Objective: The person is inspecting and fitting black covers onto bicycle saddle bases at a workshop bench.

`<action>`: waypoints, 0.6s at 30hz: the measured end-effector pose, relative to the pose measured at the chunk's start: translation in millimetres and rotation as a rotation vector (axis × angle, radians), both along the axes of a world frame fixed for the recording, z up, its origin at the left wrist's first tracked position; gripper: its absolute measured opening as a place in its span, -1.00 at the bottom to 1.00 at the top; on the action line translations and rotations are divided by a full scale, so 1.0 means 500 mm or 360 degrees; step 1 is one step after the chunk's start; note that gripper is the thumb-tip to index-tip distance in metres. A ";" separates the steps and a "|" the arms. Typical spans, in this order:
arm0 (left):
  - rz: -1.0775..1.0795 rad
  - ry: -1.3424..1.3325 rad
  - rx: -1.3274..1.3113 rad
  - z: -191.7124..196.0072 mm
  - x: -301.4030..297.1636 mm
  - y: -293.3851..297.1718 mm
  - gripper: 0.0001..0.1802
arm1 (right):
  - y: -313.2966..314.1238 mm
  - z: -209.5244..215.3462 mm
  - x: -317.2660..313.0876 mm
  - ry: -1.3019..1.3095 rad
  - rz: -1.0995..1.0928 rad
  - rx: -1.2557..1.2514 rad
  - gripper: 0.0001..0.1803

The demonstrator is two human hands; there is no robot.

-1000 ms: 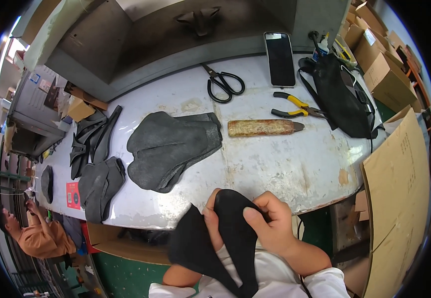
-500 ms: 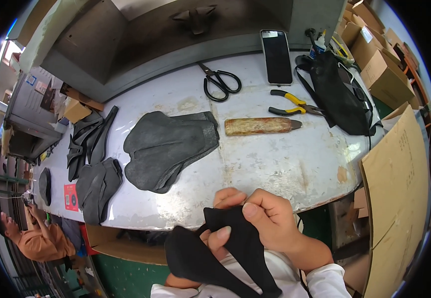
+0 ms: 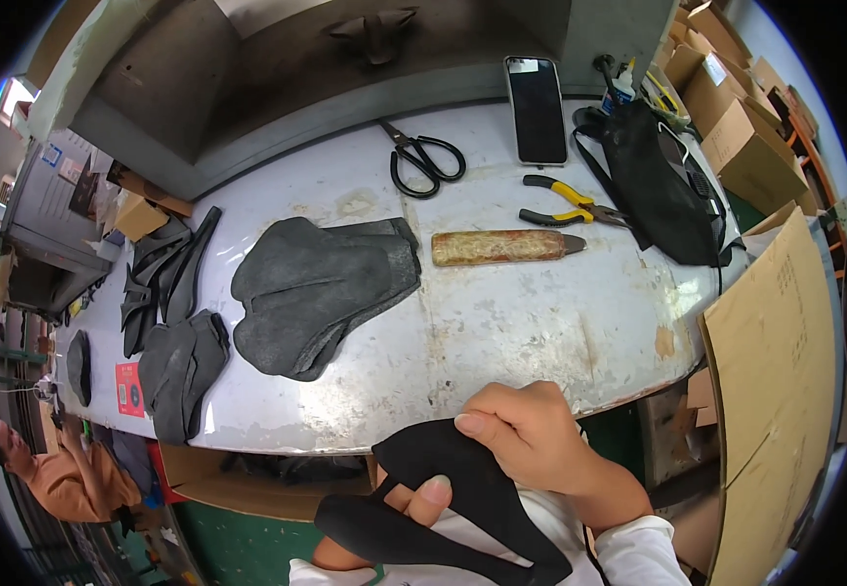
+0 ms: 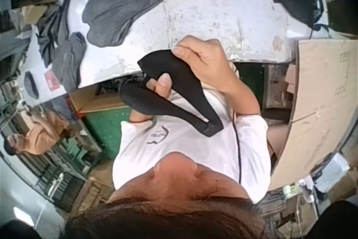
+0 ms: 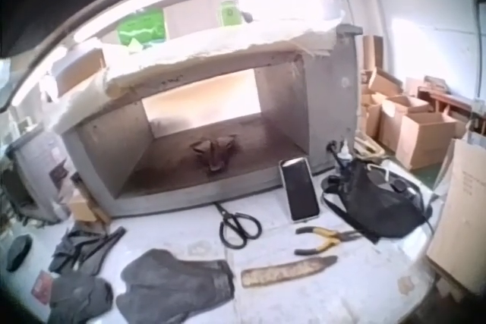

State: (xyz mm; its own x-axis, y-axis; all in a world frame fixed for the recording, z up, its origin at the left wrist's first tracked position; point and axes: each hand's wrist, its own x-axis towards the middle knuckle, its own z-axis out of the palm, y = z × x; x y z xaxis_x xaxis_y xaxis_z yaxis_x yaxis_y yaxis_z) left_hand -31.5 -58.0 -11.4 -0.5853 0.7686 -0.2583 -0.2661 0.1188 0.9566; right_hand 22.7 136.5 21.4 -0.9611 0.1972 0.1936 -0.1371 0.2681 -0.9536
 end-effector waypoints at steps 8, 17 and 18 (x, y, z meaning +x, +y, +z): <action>0.0019 0.0046 0.0227 0.011 -0.002 0.009 -0.63 | -0.027 -0.012 0.011 -0.0373 0.0042 -0.1337 -0.68; 0.0159 0.0165 0.0105 0.045 -0.031 0.022 -0.61 | 0.019 -0.003 0.091 -0.0703 0.0572 -0.0950 -0.63; 0.0306 0.0043 0.0250 0.033 -0.019 0.032 -0.47 | 0.019 -0.025 0.101 -0.0644 0.0631 -0.1074 -0.63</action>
